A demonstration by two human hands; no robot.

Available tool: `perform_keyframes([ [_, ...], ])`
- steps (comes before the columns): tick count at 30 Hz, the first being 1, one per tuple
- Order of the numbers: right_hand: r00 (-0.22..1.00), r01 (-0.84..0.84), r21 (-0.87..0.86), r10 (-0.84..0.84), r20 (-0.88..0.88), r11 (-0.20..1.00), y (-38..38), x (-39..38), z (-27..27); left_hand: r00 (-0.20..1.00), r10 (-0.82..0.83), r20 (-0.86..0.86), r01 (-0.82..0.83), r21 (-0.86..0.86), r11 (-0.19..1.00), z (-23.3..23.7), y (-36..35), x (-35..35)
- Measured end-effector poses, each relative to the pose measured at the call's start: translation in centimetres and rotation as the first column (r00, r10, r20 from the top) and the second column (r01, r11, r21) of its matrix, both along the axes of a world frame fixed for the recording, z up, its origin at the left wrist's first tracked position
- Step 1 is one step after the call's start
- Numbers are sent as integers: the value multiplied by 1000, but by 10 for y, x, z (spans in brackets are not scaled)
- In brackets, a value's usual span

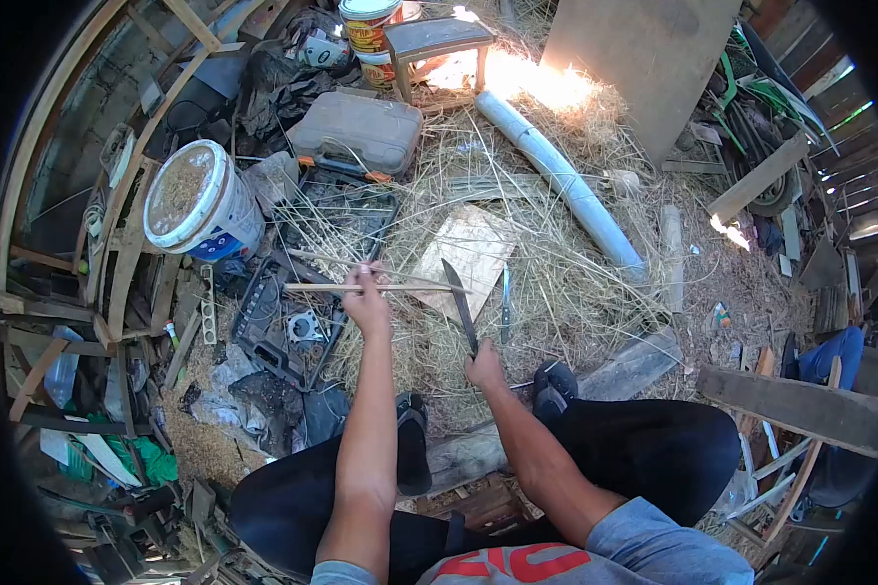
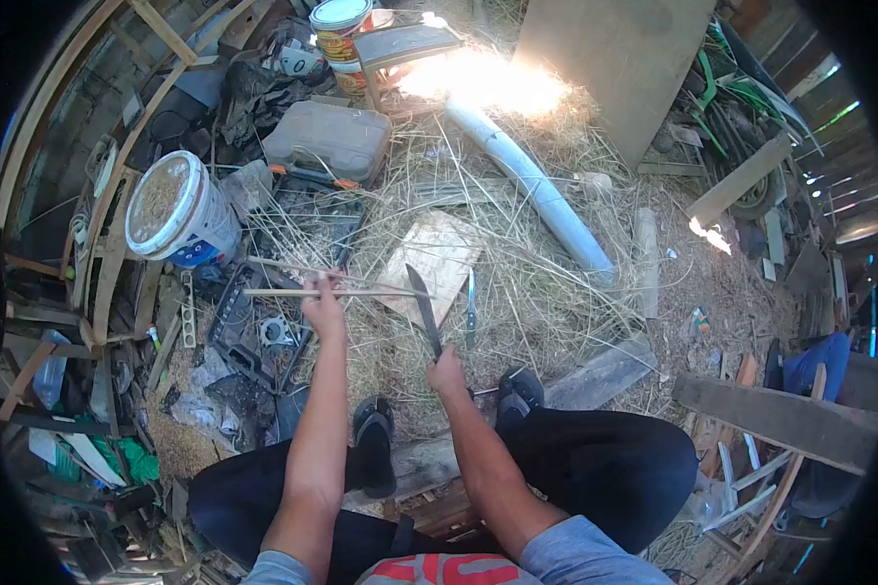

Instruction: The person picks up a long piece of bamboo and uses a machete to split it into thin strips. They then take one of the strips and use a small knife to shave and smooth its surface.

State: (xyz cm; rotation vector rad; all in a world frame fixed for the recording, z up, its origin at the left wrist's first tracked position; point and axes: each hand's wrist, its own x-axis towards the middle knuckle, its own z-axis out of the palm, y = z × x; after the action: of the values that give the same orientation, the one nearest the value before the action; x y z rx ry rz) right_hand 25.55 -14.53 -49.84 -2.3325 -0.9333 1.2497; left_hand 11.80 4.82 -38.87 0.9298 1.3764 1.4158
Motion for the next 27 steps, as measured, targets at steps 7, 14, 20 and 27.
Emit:
perform_keyframes([
  [7, 997, 39, 63, -43, 57, 997, -3, 5, 6, 952, 220, -212, -172, 223, 959, 69, 43, -37],
  [14, 969, 141, 316, -197, 151, 938, -4, 17, -9, 872, -160, -462, 150, -58, 987, 0, 31, -1],
  [20, 918, 222, 366, -321, 234, 904, 11, 42, -5, 688, -387, -614, 382, -148, 912, -54, 7, 38],
  [27, 949, 204, 175, -239, 208, 963, 32, 51, -9, 774, -436, -459, 385, -206, 900, -91, -3, 50],
])
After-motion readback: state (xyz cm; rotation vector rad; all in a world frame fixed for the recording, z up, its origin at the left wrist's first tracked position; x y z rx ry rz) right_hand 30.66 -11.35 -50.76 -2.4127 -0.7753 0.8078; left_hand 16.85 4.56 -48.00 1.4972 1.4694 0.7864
